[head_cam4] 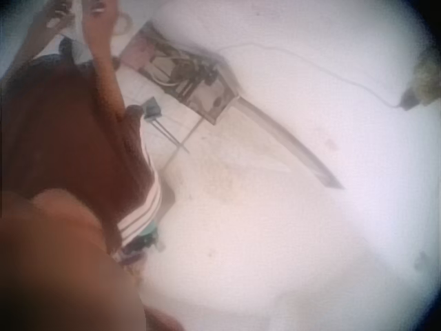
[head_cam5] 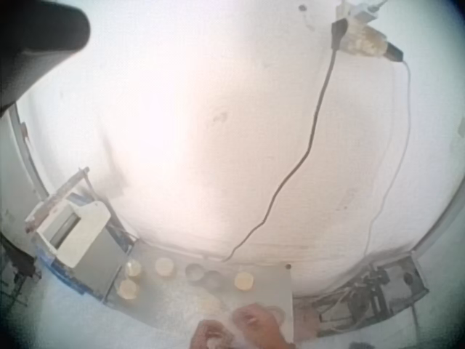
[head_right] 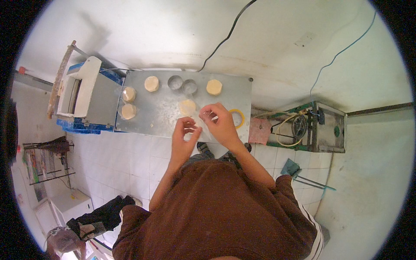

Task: The person wraps individual round dough pieces in clear plastic film on a metal table. They pick up each dough piece, place it on a sheet of plastic, fold the film around it, and set the wrapped item aside. A second person is visible in the background working at another table.

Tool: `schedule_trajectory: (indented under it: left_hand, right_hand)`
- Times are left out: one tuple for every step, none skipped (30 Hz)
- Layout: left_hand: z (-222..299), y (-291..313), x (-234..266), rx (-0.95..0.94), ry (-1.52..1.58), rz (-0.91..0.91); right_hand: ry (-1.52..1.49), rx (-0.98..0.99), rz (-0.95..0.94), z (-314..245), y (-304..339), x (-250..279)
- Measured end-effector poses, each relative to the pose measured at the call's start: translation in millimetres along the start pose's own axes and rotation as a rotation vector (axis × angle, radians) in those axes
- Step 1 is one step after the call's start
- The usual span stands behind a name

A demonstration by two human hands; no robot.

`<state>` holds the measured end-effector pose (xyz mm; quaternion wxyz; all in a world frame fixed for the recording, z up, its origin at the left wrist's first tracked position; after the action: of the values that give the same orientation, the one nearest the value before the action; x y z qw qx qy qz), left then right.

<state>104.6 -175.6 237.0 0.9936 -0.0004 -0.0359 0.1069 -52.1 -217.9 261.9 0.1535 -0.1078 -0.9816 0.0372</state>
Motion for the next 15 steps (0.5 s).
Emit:
schedule_trajectory:
  left_hand:
    - [3,1,-6,-0.022,-0.007,-0.006]
    - [7,2,-11,-0.060,-0.011,-0.019]
    - [10,2,-16,-0.097,-0.025,-0.032]
    - [13,3,-17,-0.135,-0.059,-0.013]
    - [16,5,-17,-0.170,-0.102,0.007]
    - [19,6,-17,-0.207,-0.145,0.028]
    - [17,6,-17,-0.198,-0.150,0.033]
    - [16,6,-18,-0.191,-0.154,0.040]
    - [15,6,-18,-0.183,-0.165,0.044]
    - [11,6,-15,-0.146,-0.155,0.068]
    - [8,5,-12,-0.108,-0.152,0.090]
    - [4,4,-9,-0.069,-0.149,0.113]
    - [4,4,-7,-0.068,-0.138,0.125]
    - [5,4,-4,-0.068,-0.128,0.138]
    - [6,4,-1,-0.076,-0.109,0.154]
  right_hand:
    - [0.002,0.022,0.001,-3,1,-2]
    - [0.006,0.037,0.001,-6,2,-3]
    - [0.007,0.044,0.002,-7,3,-4]
    - [0.008,0.057,0.005,-9,4,-5]
    - [0.005,0.061,0.007,-10,6,-5]
    - [0.002,0.066,0.007,-12,7,-5]
    - [-0.003,0.077,-0.007,-13,9,-6]
    - [-0.008,0.089,-0.021,-15,11,-7]
    - [-0.014,0.090,-0.036,-15,12,-9]
    - [0.002,0.113,-0.041,-17,13,-9]
    - [0.016,0.126,-0.046,-18,13,-9]
    - [0.031,0.137,-0.051,-18,14,-9]
    - [0.068,0.164,-0.042,-20,13,-7]
    - [0.105,0.192,-0.031,-21,12,-5]
    - [0.133,0.225,-0.018,-23,11,-2]
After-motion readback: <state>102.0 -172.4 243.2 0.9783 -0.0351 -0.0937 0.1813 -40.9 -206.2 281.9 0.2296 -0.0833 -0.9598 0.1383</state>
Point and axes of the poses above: each hand's wrist, its own y-axis away from the middle knuckle, its own x-axis out of the back of the hand, z = x × y, the point moved 10 cm from there along -y, towards the middle knuckle, and after that the axes turned 15 degrees about z, right-handed, at the moved point
